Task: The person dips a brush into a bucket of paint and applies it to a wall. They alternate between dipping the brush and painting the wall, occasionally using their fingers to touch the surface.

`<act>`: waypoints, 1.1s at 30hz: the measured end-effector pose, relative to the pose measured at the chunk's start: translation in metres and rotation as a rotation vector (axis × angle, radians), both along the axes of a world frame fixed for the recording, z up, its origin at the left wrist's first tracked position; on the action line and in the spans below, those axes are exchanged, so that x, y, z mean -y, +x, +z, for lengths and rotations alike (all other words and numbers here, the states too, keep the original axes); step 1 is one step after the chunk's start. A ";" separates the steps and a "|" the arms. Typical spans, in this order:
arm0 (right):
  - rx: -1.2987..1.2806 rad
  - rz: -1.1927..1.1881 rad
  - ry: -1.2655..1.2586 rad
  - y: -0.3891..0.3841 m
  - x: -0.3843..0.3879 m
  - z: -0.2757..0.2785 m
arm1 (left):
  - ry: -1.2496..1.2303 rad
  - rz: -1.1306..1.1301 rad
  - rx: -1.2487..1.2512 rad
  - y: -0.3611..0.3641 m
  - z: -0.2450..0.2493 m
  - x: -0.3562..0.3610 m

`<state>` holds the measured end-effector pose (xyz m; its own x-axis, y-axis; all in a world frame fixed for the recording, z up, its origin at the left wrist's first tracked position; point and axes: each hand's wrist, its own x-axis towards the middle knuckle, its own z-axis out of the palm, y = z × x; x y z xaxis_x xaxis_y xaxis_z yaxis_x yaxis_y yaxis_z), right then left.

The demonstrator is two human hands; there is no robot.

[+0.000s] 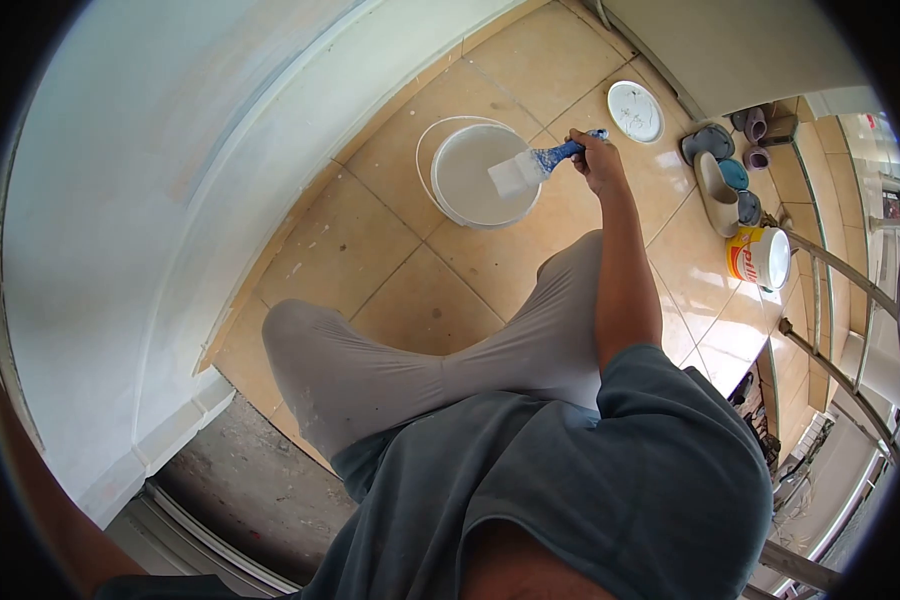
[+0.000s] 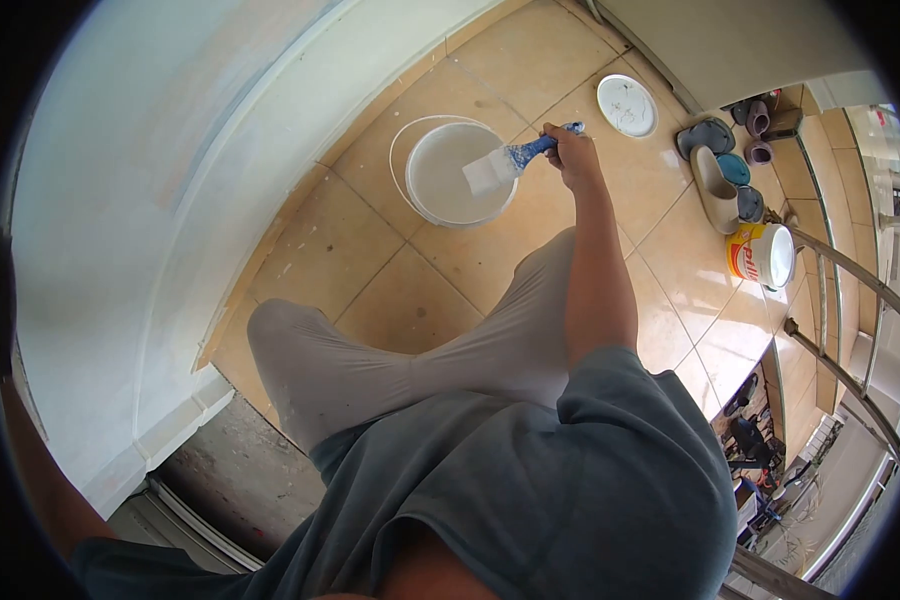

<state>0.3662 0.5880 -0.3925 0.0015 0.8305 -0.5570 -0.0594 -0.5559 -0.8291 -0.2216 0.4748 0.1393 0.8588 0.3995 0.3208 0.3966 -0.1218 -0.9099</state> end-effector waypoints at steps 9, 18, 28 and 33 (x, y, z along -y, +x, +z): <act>-0.006 0.006 0.010 0.002 -0.003 -0.004 | 0.049 0.028 -0.033 -0.005 -0.001 -0.004; -0.062 -0.031 -0.005 0.013 -0.007 -0.007 | 0.104 -0.003 -0.012 -0.010 -0.005 -0.007; -0.072 -0.043 0.015 0.019 -0.015 -0.032 | 0.032 0.176 0.201 -0.019 -0.009 0.019; -0.426 -0.035 -0.104 0.008 -0.016 -0.017 | 0.032 0.258 0.228 0.040 -0.009 0.030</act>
